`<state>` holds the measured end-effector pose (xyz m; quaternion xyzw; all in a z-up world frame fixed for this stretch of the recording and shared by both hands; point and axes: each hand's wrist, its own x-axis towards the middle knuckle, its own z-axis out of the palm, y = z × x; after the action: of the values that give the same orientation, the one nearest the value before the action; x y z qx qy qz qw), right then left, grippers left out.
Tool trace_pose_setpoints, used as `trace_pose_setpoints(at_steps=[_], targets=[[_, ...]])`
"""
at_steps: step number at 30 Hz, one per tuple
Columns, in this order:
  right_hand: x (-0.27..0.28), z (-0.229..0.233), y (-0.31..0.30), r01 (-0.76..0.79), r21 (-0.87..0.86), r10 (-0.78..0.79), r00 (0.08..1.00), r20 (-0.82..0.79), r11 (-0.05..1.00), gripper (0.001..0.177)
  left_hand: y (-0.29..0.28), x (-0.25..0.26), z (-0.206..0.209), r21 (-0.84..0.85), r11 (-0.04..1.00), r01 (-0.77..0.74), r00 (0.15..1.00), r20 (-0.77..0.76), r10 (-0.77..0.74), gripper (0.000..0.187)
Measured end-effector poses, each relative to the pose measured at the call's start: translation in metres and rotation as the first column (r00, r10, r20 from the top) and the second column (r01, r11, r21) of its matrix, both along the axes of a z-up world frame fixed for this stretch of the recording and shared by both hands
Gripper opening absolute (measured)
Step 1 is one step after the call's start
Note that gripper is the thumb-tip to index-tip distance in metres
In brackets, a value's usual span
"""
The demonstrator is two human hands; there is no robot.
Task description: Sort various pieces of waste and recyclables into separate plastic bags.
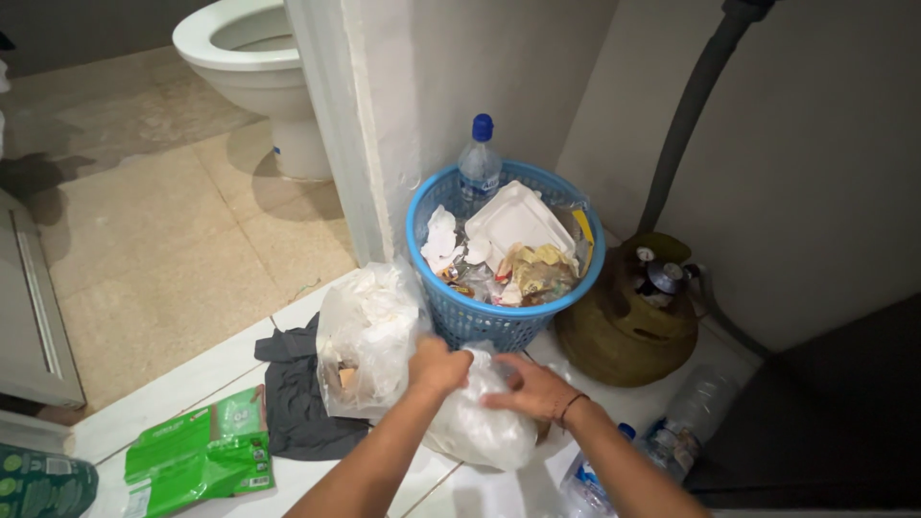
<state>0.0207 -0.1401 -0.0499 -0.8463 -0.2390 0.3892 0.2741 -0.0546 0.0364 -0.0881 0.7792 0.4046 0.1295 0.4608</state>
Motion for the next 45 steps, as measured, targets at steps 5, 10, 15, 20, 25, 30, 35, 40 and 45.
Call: trace_pose_setpoints(at_steps=[5, 10, 15, 20, 25, 30, 35, 40, 45], targets=[[-0.013, -0.02, 0.01, -0.24, 0.085, 0.219, 0.954, 0.203, 0.967, 0.061, 0.022, 0.009, -0.04, -0.572, 0.804, 0.162, 0.949, -0.132, -0.285, 0.033], [-0.019, -0.029, 0.027, -0.398, 0.059, 0.344, 0.85, 0.4, 0.915, 0.036, 0.014, 0.006, -0.023, -0.543, 0.787, 0.293, 0.955, 0.199, -0.218, 0.034], [-0.026, -0.043, 0.048, -0.303, -0.263, 0.391, 0.821, 0.416, 0.916, 0.031, -0.001, -0.018, 0.043, -0.422, 0.849, 0.318, 0.948, 0.168, -0.272, 0.034], [-0.031, -0.064, 0.05, -0.11, -0.147, 0.172, 0.831, 0.529, 0.983, 0.031, -0.006, -0.026, 0.028, -0.448, 0.83, 0.332, 0.939, 0.235, -0.249, 0.034], [-0.028, -0.011, 0.05, -0.155, -0.149, 0.214, 0.765, 0.607, 0.977, 0.035, 0.009, -0.021, -0.002, -0.605, 0.75, 0.268, 0.949, 0.302, -0.095, 0.039], [-0.009, -0.022, 0.043, -0.477, -0.07, 0.471, 0.814, 0.34, 0.876, 0.056, 0.019, -0.013, 0.005, -0.727, 0.629, 0.276, 0.942, 0.333, -0.028, 0.052], [-0.019, -0.084, 0.034, -0.503, -0.069, 0.46, 0.714, 0.528, 0.861, 0.043, 0.014, -0.001, 0.025, -0.731, 0.634, 0.253, 0.958, 0.279, -0.06, 0.055], [-0.035, -0.153, 0.027, -0.382, -0.129, 0.379, 0.706, 0.598, 0.915, 0.017, 0.016, 0.005, 0.037, -0.76, 0.601, 0.248, 0.963, 0.264, -0.063, 0.057], [-0.037, -0.174, 0.016, -0.457, 0.013, 0.348, 0.695, 0.63, 0.89, 0.02, 0.018, 0.004, 0.026, -0.764, 0.597, 0.244, 0.97, 0.19, -0.153, 0.057]])
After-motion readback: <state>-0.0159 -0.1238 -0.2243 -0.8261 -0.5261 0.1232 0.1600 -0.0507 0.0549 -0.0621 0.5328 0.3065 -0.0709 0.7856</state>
